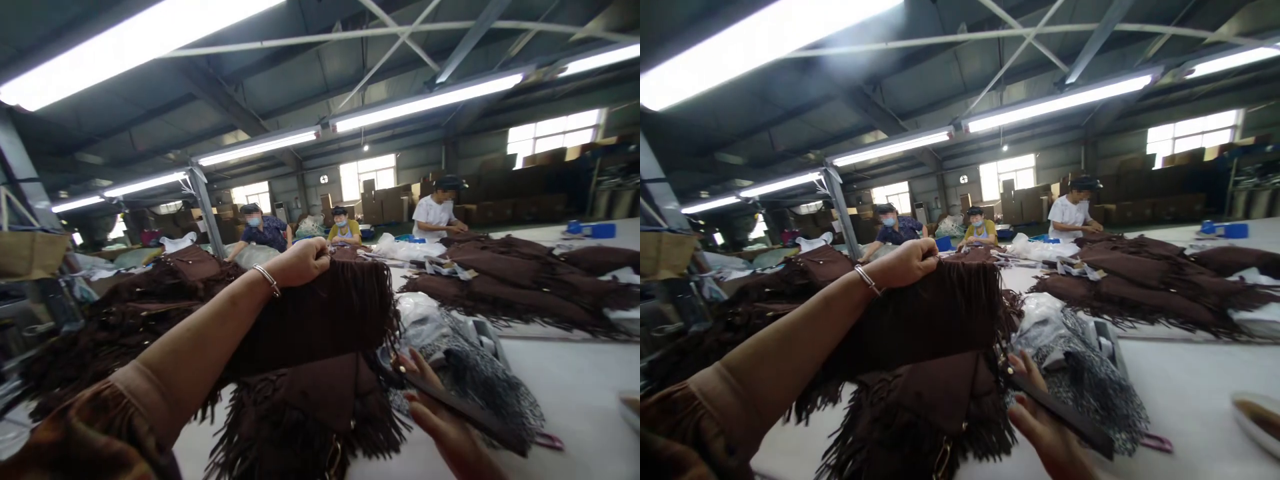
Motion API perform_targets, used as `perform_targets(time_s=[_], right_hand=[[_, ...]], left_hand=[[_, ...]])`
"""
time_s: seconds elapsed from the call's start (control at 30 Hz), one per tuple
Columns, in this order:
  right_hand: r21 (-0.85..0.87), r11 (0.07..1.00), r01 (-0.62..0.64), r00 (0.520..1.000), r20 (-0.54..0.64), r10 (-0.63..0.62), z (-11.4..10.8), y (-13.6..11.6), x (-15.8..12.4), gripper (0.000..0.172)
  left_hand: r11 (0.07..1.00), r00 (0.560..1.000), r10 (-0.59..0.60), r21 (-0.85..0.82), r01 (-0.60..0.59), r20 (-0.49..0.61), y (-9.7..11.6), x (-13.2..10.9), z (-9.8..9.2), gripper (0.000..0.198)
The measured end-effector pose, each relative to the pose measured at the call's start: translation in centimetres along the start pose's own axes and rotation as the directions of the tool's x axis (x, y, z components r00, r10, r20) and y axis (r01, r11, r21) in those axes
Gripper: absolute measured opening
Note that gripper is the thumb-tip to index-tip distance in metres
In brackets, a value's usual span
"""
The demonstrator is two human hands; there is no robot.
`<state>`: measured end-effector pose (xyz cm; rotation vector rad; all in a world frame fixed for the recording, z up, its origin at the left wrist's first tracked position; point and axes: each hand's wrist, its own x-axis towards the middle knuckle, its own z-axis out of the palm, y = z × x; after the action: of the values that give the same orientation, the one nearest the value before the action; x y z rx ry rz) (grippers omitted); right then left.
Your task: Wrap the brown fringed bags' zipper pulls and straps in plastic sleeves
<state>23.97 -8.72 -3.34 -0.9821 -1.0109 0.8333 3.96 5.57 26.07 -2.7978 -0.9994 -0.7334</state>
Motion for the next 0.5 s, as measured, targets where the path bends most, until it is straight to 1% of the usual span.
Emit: perform_targets(time_s=[0.07,0.13,0.17,0.23,0.27,0.3,0.33,0.37,0.4,0.43,0.47,0.5], right_hand=[[0.142,0.987,-0.078,0.996,0.049,0.071,1.7,-0.2,0.7,0.078],[0.256,0.956,-0.144,0.99,0.036,0.14,2.3,-0.2,0.4,0.071],[0.279,0.948,-0.151,0.988,0.005,0.155,2.1,-0.2,-0.1,0.065],[0.254,0.962,-0.105,0.988,-0.082,0.129,0.9,0.0,-1.6,0.05],[0.199,0.978,-0.065,0.988,-0.127,0.092,0.2,0.1,-2.5,0.043],[0.11,0.994,-0.029,0.986,-0.16,0.047,-0.5,0.1,-3.4,0.038],[-0.006,1.0,0.0,0.985,-0.175,-0.001,-1.1,0.2,-4.2,0.034],[-0.13,0.991,0.022,0.984,-0.17,-0.044,-1.3,0.2,-4.9,0.031],[-0.245,0.969,0.04,0.987,-0.141,-0.076,-1.2,0.3,-5.5,0.03],[-0.336,0.94,0.058,0.99,-0.1,-0.097,-0.8,0.4,-5.8,0.03],[-0.399,0.913,0.081,0.992,-0.06,-0.114,-0.1,0.5,-6.0,0.032],[-0.437,0.893,0.112,0.991,-0.021,-0.135,0.7,0.8,-6.0,0.033]], left_hand=[[0.998,0.998,0.039,-0.041,-0.037,0.049,0.4,-1.1,0.3,0.008],[0.997,0.996,0.052,-0.055,-0.048,0.074,0.2,-2.2,0.4,0.007],[0.997,0.995,0.052,-0.056,-0.048,0.085,-0.1,-2.6,0.3,0.006],[0.997,0.991,0.055,-0.055,-0.048,0.122,-1.5,-3.1,0.2,0.006],[0.997,0.987,0.062,-0.054,-0.054,0.151,-2.3,-3.2,0.2,0.006],[0.997,0.98,0.071,-0.05,-0.063,0.185,-3.2,-3.0,0.4,0.005],[0.997,0.974,0.072,-0.043,-0.065,0.215,-4.1,-2.6,0.7,0.004],[0.999,0.974,0.048,-0.034,-0.042,0.223,-4.9,-2.1,1.1,0.002],[1.0,0.98,-0.001,-0.028,0.006,0.199,-5.6,-1.5,1.8,0.005],[0.997,0.987,-0.066,-0.028,0.071,0.148,-5.9,-0.8,2.7,0.007],[0.989,0.987,-0.142,-0.039,0.145,0.074,-6.1,-0.3,3.8,0.009],[0.976,0.978,-0.211,-0.057,0.21,0.001,-5.9,0.0,5.0,0.008]])
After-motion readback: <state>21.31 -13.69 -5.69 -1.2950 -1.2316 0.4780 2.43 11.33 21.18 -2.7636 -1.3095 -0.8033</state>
